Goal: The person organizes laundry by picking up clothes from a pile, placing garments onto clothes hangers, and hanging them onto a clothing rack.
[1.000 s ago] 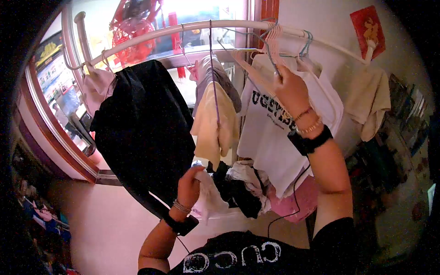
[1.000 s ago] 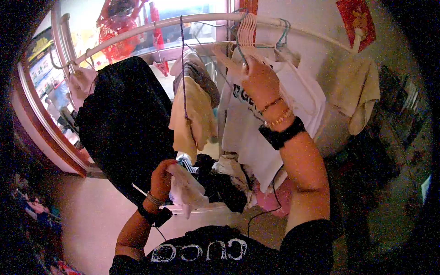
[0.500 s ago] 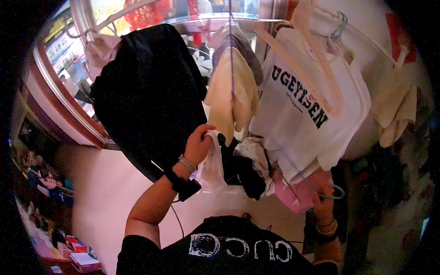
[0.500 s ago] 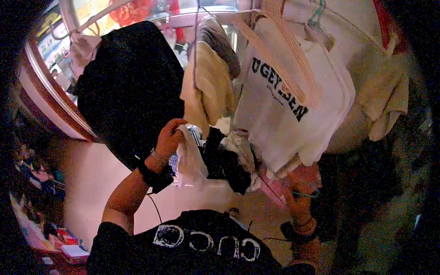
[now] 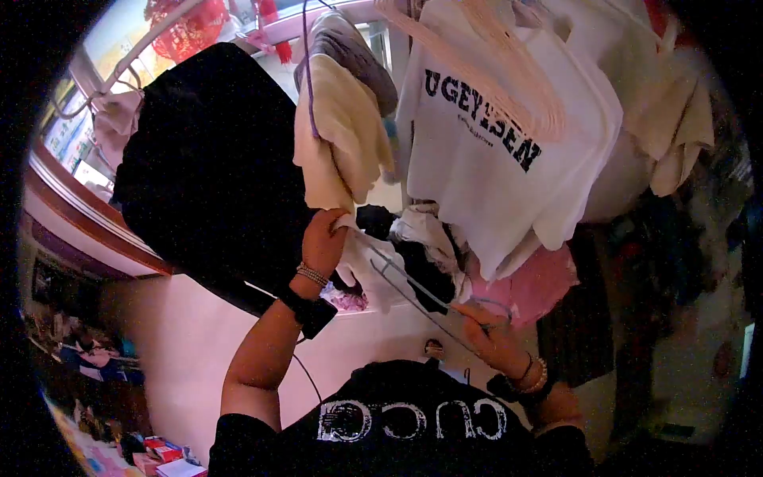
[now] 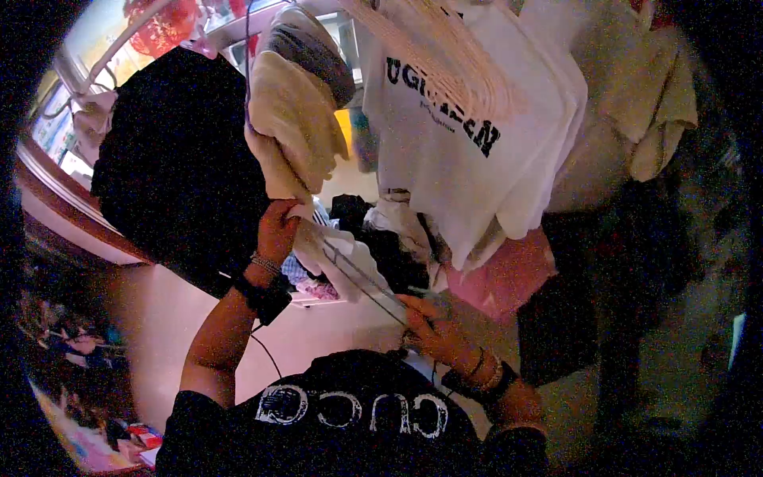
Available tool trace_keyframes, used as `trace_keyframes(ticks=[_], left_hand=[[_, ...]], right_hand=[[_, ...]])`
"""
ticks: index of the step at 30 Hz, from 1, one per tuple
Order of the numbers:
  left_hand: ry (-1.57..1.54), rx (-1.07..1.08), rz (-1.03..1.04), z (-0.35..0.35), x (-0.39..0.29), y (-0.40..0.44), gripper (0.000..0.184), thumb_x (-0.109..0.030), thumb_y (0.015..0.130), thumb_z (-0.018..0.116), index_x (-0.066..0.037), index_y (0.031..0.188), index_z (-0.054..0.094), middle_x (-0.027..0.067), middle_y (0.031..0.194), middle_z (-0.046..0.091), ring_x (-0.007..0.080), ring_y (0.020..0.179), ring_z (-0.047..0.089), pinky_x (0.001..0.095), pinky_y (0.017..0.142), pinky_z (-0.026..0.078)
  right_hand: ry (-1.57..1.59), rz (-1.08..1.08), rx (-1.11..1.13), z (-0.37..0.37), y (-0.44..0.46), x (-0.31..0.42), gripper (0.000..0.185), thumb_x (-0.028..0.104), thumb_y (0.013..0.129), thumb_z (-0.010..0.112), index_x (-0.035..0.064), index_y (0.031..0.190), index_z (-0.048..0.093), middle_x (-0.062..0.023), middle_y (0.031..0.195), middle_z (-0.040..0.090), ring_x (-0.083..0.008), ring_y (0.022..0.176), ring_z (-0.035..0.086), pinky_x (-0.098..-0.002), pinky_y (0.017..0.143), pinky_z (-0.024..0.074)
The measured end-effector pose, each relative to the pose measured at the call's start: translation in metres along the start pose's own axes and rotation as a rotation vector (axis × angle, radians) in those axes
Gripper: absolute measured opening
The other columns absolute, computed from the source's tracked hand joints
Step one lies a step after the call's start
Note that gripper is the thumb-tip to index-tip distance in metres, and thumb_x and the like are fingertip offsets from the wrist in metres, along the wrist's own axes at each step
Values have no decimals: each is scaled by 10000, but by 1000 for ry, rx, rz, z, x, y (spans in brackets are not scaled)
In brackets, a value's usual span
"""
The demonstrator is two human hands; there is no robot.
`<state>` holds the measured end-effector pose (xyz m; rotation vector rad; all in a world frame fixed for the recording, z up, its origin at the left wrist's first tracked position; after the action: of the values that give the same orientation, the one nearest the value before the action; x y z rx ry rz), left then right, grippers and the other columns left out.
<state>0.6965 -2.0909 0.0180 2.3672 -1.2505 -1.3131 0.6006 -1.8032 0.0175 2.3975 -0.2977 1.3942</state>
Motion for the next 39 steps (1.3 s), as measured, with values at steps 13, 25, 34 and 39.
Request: trace_keyframes(ticks=[13, 25, 34, 39], left_hand=[[255, 383, 208, 80, -79, -74, 256, -86, 696, 592, -102, 950, 557, 84, 843, 540, 294, 790, 562, 372, 635, 468], [-24, 406, 183, 90, -119, -102, 239, -56, 748, 593, -57, 982, 543, 133, 870, 536, 316, 796, 545, 370, 679, 462], [201, 152, 244, 39, -61, -86, 687, -108, 629, 715, -62, 1232, 389, 202, 1280, 370, 364, 1193, 331, 443, 1004, 238], [85, 195, 95, 40, -31, -61, 448, -84, 717, 643, -44, 1132, 479, 193, 1129, 501, 339, 1042, 483, 392, 882, 381]], right_hand=[[-26, 211, 26, 39, 45, -46, 468, 280, 884, 429, 132, 1306, 292, -249, 791, 581, -411, 645, 562, -477, 582, 450], [-188, 467, 272, 46, 39, -64, 276, 222, 868, 468, 96, 1103, 536, -220, 925, 589, -369, 814, 586, -419, 691, 473], [233, 358, 20, -25, 5, -99, 269, 160, 826, 508, 59, 1074, 540, 12, 723, 502, -91, 625, 449, -234, 555, 374], [355, 422, 61, -39, -13, -102, 254, 180, 814, 539, 61, 1038, 557, -10, 878, 547, -128, 767, 509, -275, 678, 431]])
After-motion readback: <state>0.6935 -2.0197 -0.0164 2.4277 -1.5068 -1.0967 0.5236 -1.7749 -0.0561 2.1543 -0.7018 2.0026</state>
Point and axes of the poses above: each hand's wrist, its own y-axis towards the middle knuckle, its own z-axis out of the palm, x = y × z, the point moved 10 cm from there along y, towards the middle knuckle
